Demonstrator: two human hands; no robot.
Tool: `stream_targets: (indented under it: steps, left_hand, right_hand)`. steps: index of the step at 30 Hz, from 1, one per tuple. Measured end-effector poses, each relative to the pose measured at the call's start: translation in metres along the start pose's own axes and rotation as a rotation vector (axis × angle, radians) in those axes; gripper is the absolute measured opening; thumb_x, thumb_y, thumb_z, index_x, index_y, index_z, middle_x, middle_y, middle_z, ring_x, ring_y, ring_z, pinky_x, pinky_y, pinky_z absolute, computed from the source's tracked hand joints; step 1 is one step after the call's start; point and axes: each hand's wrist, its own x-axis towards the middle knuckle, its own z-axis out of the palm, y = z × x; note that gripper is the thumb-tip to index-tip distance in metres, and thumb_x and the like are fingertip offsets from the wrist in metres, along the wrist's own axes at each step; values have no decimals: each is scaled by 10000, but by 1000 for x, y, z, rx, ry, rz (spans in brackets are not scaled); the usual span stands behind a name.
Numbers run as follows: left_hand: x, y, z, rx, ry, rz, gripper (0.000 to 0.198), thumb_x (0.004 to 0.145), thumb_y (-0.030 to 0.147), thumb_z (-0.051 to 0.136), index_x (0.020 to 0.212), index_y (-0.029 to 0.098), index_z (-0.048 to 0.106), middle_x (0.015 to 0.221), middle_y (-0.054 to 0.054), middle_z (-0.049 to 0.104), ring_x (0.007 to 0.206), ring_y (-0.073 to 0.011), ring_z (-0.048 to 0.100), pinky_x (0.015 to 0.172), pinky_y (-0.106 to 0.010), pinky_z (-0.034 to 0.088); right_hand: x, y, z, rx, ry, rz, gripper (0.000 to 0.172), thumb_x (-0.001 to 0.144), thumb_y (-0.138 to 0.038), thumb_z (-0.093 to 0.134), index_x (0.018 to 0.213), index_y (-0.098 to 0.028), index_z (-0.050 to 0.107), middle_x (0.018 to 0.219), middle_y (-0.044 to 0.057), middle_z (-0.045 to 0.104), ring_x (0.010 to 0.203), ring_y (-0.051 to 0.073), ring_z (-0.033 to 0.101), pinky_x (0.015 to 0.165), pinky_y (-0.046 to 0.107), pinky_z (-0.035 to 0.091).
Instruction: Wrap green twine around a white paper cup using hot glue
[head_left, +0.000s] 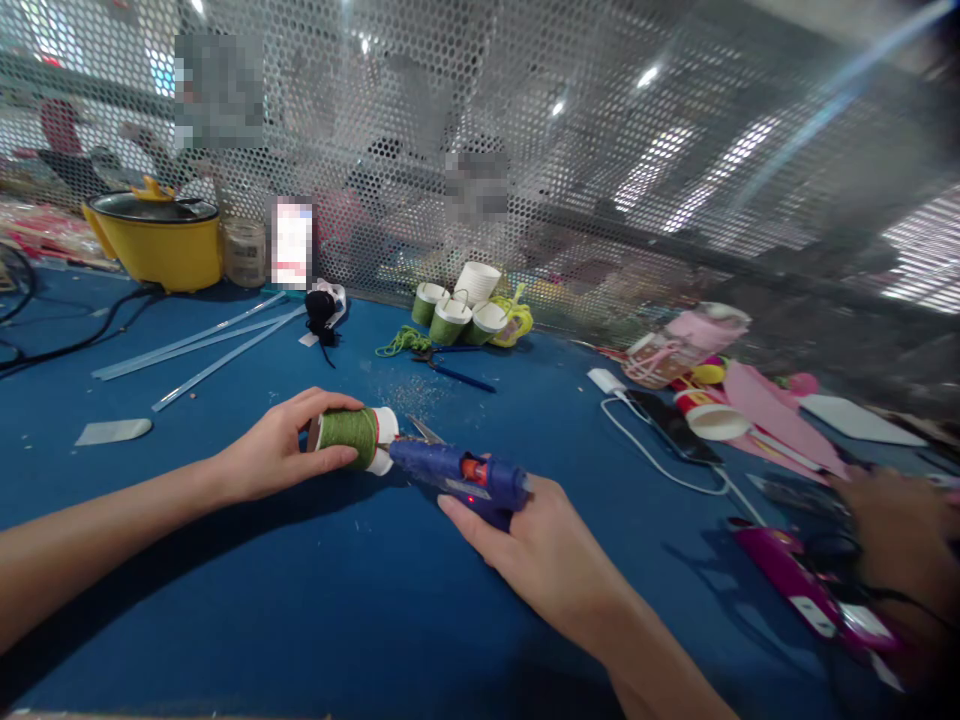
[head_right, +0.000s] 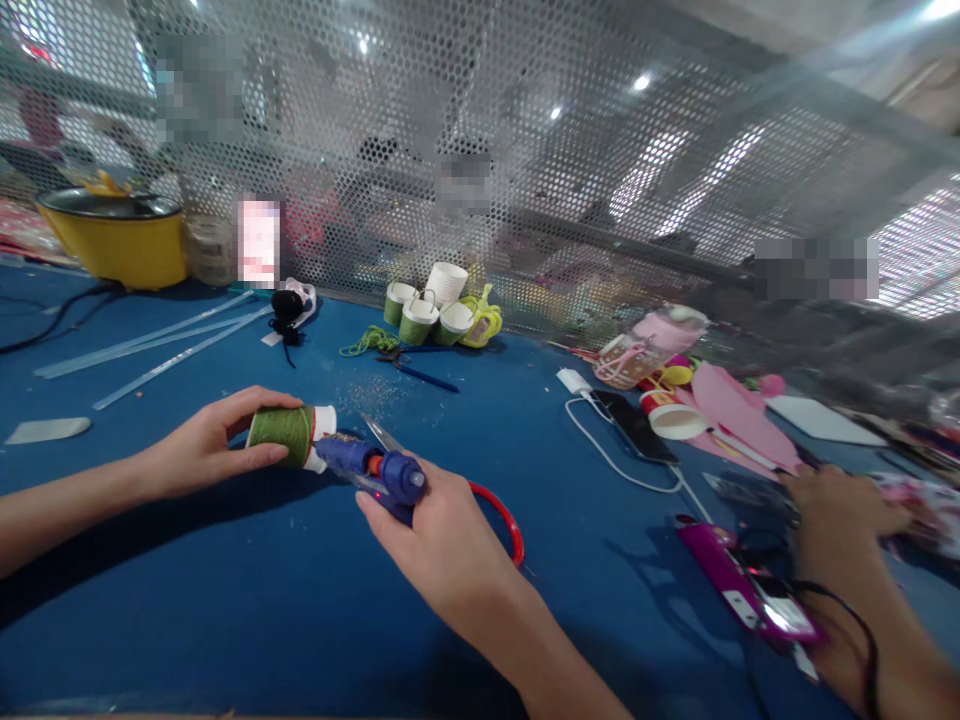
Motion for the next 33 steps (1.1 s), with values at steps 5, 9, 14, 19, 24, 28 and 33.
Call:
stream_targets:
  steps: [5,9,14,19,24,28,33]
  left_hand:
    - [-1,3,-2,98,-6,126,371,821,321,574,1163,218,473,1095,-78,546,995,-209,539,868,-360,452]
    - [-2,4,-1,103,-1,174,370,823,291,575,1169,212,471,1115,-93,519,1027,-216,521,891,-370,445]
    - [-5,6,1,92,-8,213,373,820,247,576,1177,209,473,1148,-97,483,1066,-217,506,922,-366,438]
    - [-7,4,2,127,-40,282,384,830,239,558,1200,214,457,1182,-102,455,1102,-222,484,941,-360,432]
    - [-8,1,3,191,-72,343,387,838,243,545,1214,216,453,1217,-113,426,1118,-236,460,934,-375,434]
    - [-9,0,3,213,-87,381,369,847,234,530,1208,208,454,1226,-117,406,1119,-234,447,931,-367,433]
    - [-9,0,3,235,-82,393,364,852,238,525,1207,219,447,1225,-115,401,1110,-235,449,928,-378,433]
  right_hand:
    - [1,4,2,5,36,13,115,758,-262,566,814,-200,645,615,1,650,621,181,622,512,255,481]
    - [1,6,3,2,36,24,103,757,-275,574,778,-198,639,584,0,639,607,181,623,515,254,480]
    - [1,7,2,-16,35,28,116,762,-290,571,784,-202,643,542,-6,625,579,185,621,499,259,471]
    - [2,5,2,-20,46,35,119,770,-290,564,753,-200,641,518,-9,614,568,183,618,514,259,470]
    - [4,4,1,-27,18,57,149,788,-295,550,724,-185,626,480,-12,588,533,172,596,510,253,454]
    - [5,5,1,24,-31,66,163,796,-298,541,702,-187,613,420,-30,547,419,141,528,453,243,426]
    - [8,5,0,186,-68,232,174,764,-347,573,747,-175,591,391,-50,495,360,122,486,408,237,422]
